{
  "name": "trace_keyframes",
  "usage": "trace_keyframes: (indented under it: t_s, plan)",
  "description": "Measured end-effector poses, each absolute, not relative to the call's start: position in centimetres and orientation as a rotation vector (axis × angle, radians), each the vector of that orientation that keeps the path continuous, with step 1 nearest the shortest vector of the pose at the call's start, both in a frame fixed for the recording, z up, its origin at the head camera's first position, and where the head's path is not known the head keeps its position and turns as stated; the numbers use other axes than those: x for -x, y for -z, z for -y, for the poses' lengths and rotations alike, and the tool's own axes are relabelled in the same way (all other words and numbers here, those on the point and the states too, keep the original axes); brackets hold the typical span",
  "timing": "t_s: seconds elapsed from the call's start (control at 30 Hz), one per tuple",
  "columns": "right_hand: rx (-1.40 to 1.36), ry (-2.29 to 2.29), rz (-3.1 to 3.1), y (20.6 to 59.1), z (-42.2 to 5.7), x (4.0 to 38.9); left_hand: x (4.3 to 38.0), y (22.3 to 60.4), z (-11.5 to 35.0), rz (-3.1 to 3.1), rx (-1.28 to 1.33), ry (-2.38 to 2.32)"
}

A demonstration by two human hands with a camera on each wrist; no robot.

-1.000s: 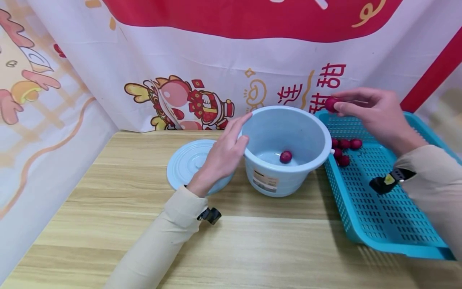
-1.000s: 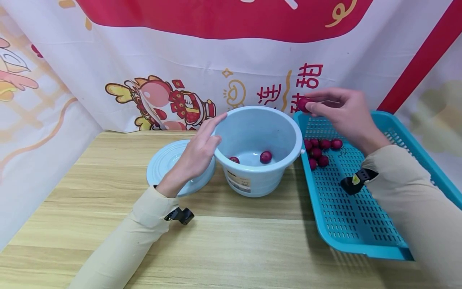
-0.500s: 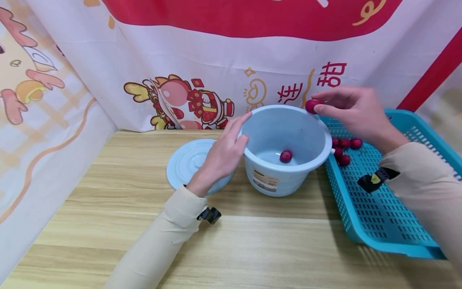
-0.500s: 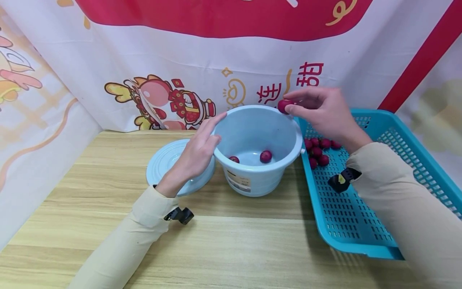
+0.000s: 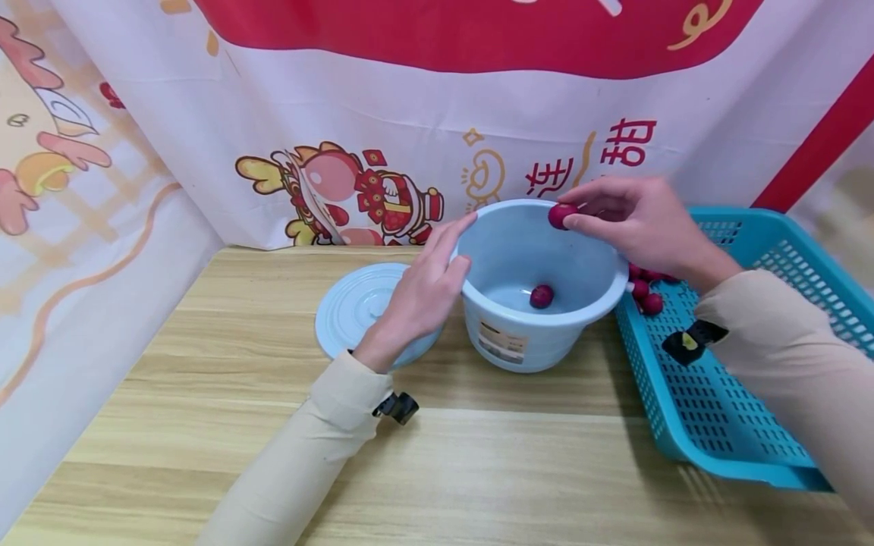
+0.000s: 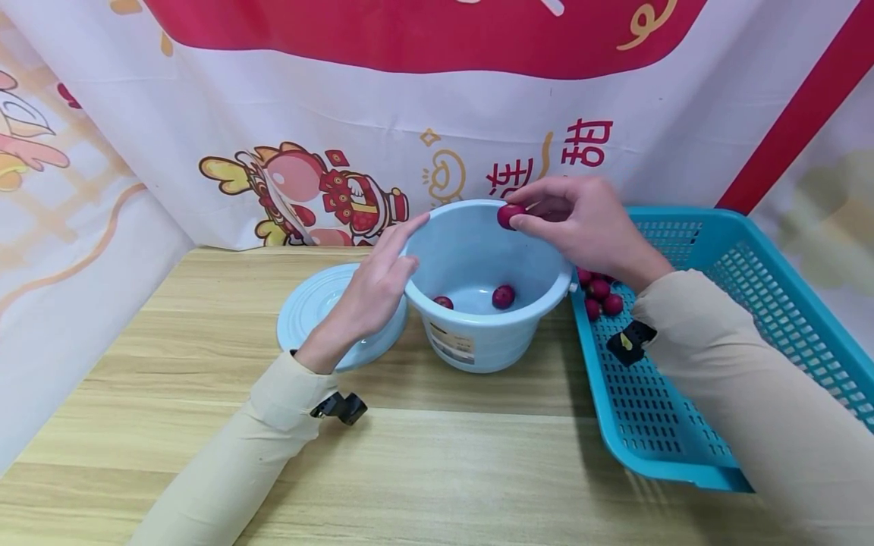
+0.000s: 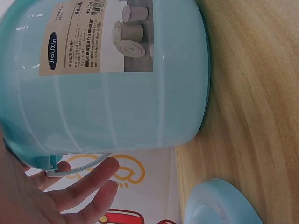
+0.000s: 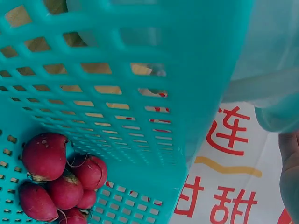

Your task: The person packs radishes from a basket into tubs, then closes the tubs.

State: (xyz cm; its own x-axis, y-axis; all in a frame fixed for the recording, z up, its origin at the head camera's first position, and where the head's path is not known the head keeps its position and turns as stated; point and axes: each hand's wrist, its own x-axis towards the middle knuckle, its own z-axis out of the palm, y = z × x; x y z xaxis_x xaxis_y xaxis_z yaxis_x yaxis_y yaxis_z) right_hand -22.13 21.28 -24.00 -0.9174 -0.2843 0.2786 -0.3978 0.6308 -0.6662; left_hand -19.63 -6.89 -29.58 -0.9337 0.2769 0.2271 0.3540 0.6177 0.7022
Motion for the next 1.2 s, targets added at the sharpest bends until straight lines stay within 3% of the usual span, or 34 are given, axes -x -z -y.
trace_keyframes:
  t_s: [1.2]
  plan:
    - [-0.723,-1.013,2.763,25.5,-19.6,22.1,19.6,29.4,6.9,2.744,0.535,1.213]
